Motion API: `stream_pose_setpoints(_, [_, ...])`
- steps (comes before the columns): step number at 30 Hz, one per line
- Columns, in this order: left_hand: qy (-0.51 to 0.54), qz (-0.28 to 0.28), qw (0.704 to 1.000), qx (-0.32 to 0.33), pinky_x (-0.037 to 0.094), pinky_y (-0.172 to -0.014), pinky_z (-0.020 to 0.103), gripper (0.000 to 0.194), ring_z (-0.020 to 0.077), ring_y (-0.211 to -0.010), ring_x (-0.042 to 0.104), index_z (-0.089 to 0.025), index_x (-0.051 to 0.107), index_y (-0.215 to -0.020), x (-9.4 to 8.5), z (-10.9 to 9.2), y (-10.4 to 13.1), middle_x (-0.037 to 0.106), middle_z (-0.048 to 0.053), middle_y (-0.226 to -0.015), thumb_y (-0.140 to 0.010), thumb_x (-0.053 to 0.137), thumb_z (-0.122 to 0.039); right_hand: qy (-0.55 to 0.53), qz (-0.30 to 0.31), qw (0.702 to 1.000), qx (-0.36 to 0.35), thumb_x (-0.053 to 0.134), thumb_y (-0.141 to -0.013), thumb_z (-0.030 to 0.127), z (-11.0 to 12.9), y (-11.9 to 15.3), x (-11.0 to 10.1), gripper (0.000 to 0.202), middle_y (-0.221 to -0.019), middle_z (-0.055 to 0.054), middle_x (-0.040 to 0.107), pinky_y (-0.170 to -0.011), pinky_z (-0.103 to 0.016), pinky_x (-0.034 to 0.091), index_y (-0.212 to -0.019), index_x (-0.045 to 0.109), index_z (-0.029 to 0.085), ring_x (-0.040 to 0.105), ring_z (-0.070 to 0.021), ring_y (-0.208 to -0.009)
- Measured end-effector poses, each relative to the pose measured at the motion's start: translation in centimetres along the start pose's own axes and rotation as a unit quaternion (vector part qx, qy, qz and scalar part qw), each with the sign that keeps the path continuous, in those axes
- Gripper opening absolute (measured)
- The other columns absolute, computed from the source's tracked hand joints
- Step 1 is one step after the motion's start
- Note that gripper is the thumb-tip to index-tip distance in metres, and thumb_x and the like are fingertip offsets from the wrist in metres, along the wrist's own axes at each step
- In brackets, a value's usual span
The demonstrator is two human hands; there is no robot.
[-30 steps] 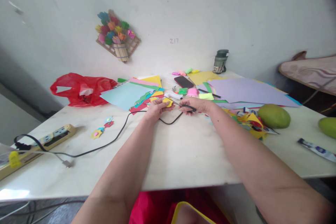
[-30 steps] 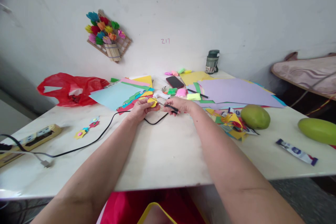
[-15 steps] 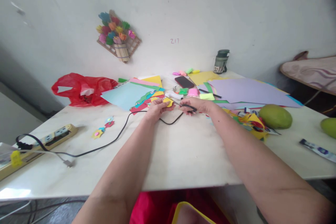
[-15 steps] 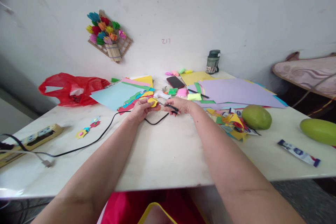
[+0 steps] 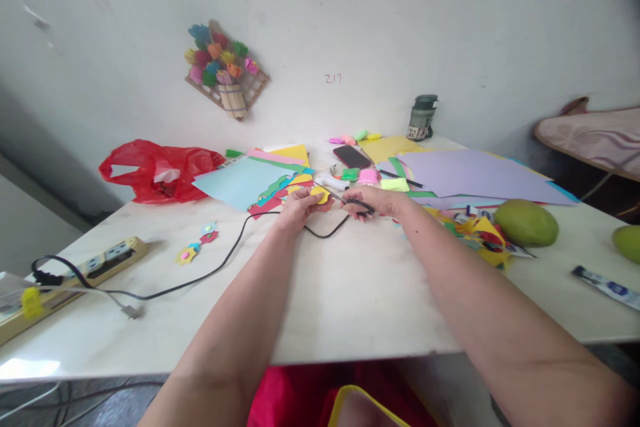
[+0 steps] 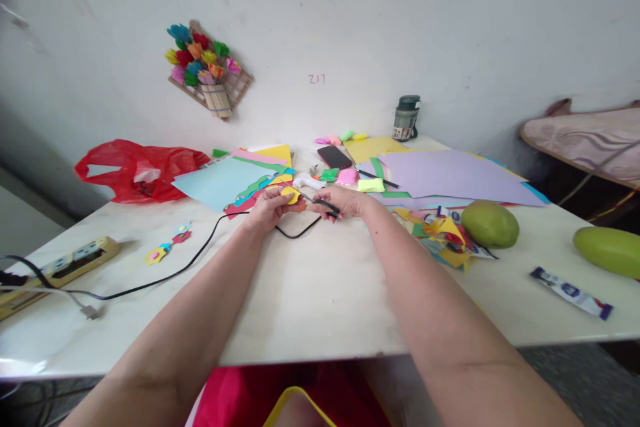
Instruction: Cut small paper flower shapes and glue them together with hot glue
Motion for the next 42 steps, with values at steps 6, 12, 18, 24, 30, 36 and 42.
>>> stream_pose_setpoints(6, [0.005,0.0,1.0,0.0,0.055,-0.079,0.036,0.023,0.0247,-0.08,0.069,-0.009,0.067,-0.075,0.15,-0.1,0.12,0.071,0.01,-0.079,-0.061,0.075,-0.025,0.011,-0.003,1.0,-0.007,0.06,-0.074,0.029,0.18,0.14,0.03,0.017,-0.052,0.005,0.055,-0.035,-0.018,0.028,-0.082,0.053,0.016,0.046,-0.0061,-0.039])
stream_pose_setpoints(12, [0.013,-0.005,1.0,-0.004,0.055,-0.08,0.036,0.022,0.0249,-0.082,0.069,-0.009,0.066,-0.075,0.34,-0.27,0.23,0.071,0.01,-0.078,-0.061,0.075,-0.023,0.0,-0.008,1.0,-0.008,0.061,-0.072,0.03,0.05,-0.05,0.05,0.019,-0.052,0.005,0.055,-0.035,-0.018,0.028,-0.083,0.054,0.016,0.046,-0.0062,-0.039])
stream_pose_setpoints(18, [0.013,-0.008,1.0,-0.004,0.055,-0.081,0.038,0.022,0.0264,-0.085,0.069,-0.009,0.064,-0.073,0.44,-0.42,0.29,0.07,0.01,-0.076,-0.061,0.075,-0.024,-0.035,-0.012,0.999,-0.002,0.062,-0.07,0.033,0.17,0.09,0.08,0.022,-0.049,0.005,0.053,-0.034,-0.019,0.025,-0.082,0.055,0.016,0.046,-0.0073,-0.039])
stream_pose_setpoints(24, [0.014,-0.01,1.0,-0.008,0.055,-0.081,0.037,0.022,0.026,-0.084,0.069,-0.009,0.065,-0.075,0.32,-0.3,0.25,0.07,0.009,-0.078,-0.062,0.075,-0.023,-0.037,-0.014,0.999,-0.002,0.061,-0.071,0.033,0.35,0.17,0.1,0.023,-0.049,0.005,0.053,-0.035,-0.019,0.026,-0.083,0.056,0.015,0.047,-0.0074,-0.04])
stream_pose_setpoints(30, [0.015,-0.007,1.0,-0.008,0.055,-0.081,0.037,0.022,0.0253,-0.082,0.069,-0.009,0.065,-0.076,0.35,-0.34,0.28,0.07,0.01,-0.078,-0.062,0.075,-0.023,-0.033,-0.016,0.999,-0.012,0.063,-0.071,0.03,-0.29,-0.16,-0.04,0.022,-0.052,0.004,0.055,-0.035,-0.018,0.027,-0.085,0.057,0.015,0.049,-0.007,-0.041])
stream_pose_setpoints(36, [0.021,-0.003,1.0,-0.011,0.055,-0.081,0.038,0.021,0.0267,-0.085,0.069,-0.009,0.063,-0.072,0.36,-0.31,0.25,0.07,0.01,-0.077,-0.061,0.075,-0.023,-0.013,-0.016,1.0,-0.017,0.064,-0.072,0.031,-0.5,-0.34,-0.15,0.023,-0.054,0.004,0.056,-0.033,-0.017,0.026,-0.087,0.056,0.015,0.05,-0.007,-0.041])
stream_pose_setpoints(42, [0.022,-0.007,1.0,-0.014,0.054,-0.082,0.039,0.022,0.0273,-0.084,0.069,-0.009,0.063,-0.073,0.36,-0.25,0.25,0.071,0.01,-0.077,-0.061,0.076,-0.023,-0.011,-0.019,1.0,-0.013,0.063,-0.073,0.032,-0.19,-0.22,0.0,0.022,-0.053,0.004,0.055,-0.032,-0.017,0.025,-0.086,0.056,0.015,0.05,-0.0071,-0.04])
Point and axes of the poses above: each hand's wrist, its own y-axis away from the middle knuckle, its own x-axis out of the palm, z = x × y, the point moved 2 cm from there along -y, towards the middle knuckle
